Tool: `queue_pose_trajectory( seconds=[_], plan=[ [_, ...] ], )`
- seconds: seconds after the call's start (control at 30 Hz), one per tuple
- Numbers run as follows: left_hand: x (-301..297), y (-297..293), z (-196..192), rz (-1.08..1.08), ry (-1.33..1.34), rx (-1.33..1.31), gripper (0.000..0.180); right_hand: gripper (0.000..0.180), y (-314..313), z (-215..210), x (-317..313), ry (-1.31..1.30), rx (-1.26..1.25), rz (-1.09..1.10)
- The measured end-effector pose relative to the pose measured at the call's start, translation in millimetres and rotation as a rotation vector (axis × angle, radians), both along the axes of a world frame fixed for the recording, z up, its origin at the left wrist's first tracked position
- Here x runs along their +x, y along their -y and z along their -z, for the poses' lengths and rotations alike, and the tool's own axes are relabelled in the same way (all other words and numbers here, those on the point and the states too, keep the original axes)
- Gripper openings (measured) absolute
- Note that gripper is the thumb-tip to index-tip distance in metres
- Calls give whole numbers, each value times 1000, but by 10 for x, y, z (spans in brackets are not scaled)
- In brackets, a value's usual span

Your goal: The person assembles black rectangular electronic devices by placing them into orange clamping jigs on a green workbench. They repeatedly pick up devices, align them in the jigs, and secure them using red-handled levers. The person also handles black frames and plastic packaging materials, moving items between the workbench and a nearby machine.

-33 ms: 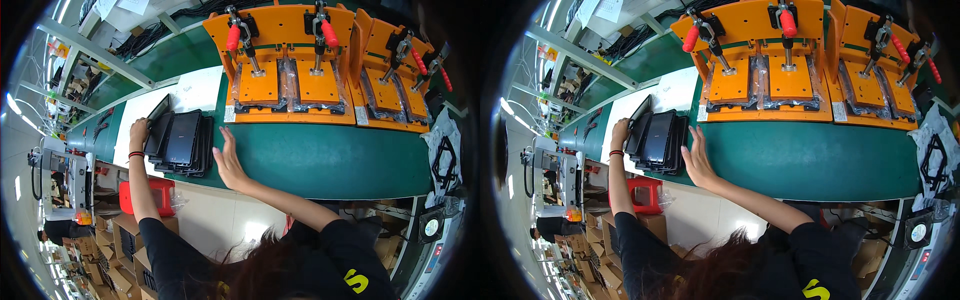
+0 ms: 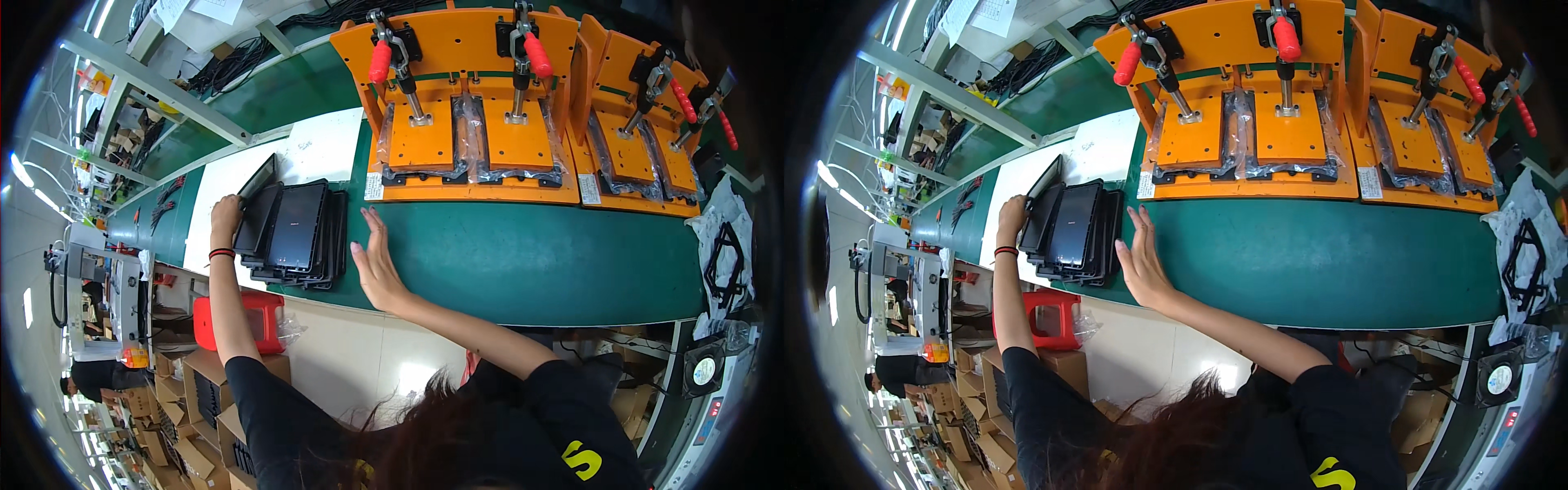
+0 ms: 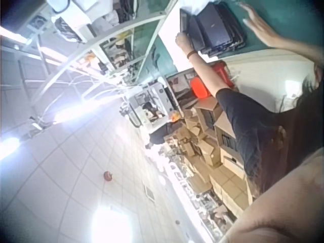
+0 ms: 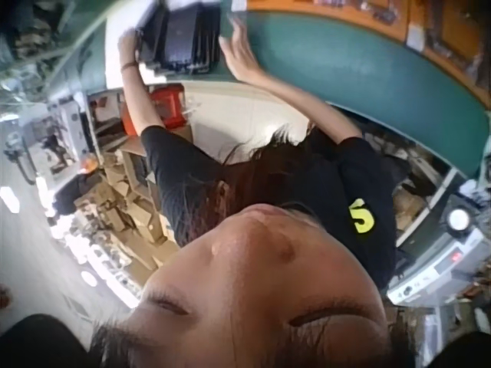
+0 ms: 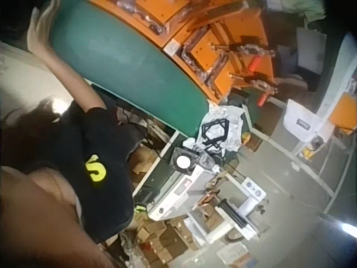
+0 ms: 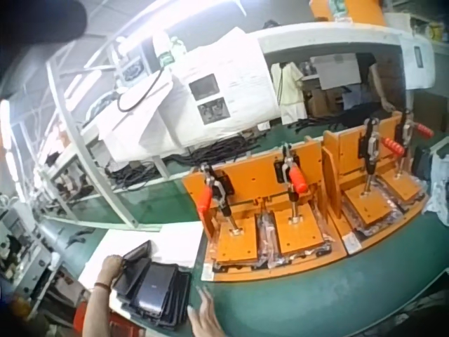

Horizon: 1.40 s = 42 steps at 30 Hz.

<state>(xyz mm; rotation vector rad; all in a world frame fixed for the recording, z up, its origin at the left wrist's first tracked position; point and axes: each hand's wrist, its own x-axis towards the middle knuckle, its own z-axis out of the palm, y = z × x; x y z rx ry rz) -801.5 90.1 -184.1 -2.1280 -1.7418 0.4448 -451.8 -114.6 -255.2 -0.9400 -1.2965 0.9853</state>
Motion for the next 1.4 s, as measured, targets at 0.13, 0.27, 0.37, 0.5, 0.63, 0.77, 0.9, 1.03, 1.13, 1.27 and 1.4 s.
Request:
queue_pose_trajectory(
  seconds=[0.13, 0.27, 0.37, 0.5, 0.63, 0.77, 0.9, 1.03, 1.13, 1.27, 1.4],
  plan=[
    [184, 33, 4, -107, -61, 204, 10, 56, 88, 14, 172, -18, -7, 0],
    [338, 379, -349, -53, 18, 428, 14, 56, 190, -48, 229, 58, 71, -15],
    [759, 802, -727, -2, 242, 535, 21, 56, 242, -129, 283, 49, 124, -14],
    [899, 1331, -944, 63, 1110, 340, 31, 56, 189, -244, 268, -51, 70, -4],
    [1195, 1757, -999, -133, 1782, -153, 32, 57, 79, -431, 275, -82, 11, -106],
    [1038, 1660, -890, -275, 1550, -445, 31, 57, -13, -456, -38, 68, 121, -120],
    [906, 1557, -709, -394, 1520, -557, 34, 66, 36, -345, -398, 141, 184, -20],
    [921, 1490, -709, -429, 1605, -670, 33, 73, 36, -274, -325, 382, 94, 217],
    [905, 1452, -695, -473, 1608, -672, 36, 74, 35, -150, -385, 337, 115, 76],
    [735, 1338, -556, -359, 1332, -531, 45, 73, 43, -98, -452, 358, 125, 14],
    [726, 1390, -438, -197, 1114, -291, 37, 65, 49, -147, -390, 413, 155, 14]
  ],
)
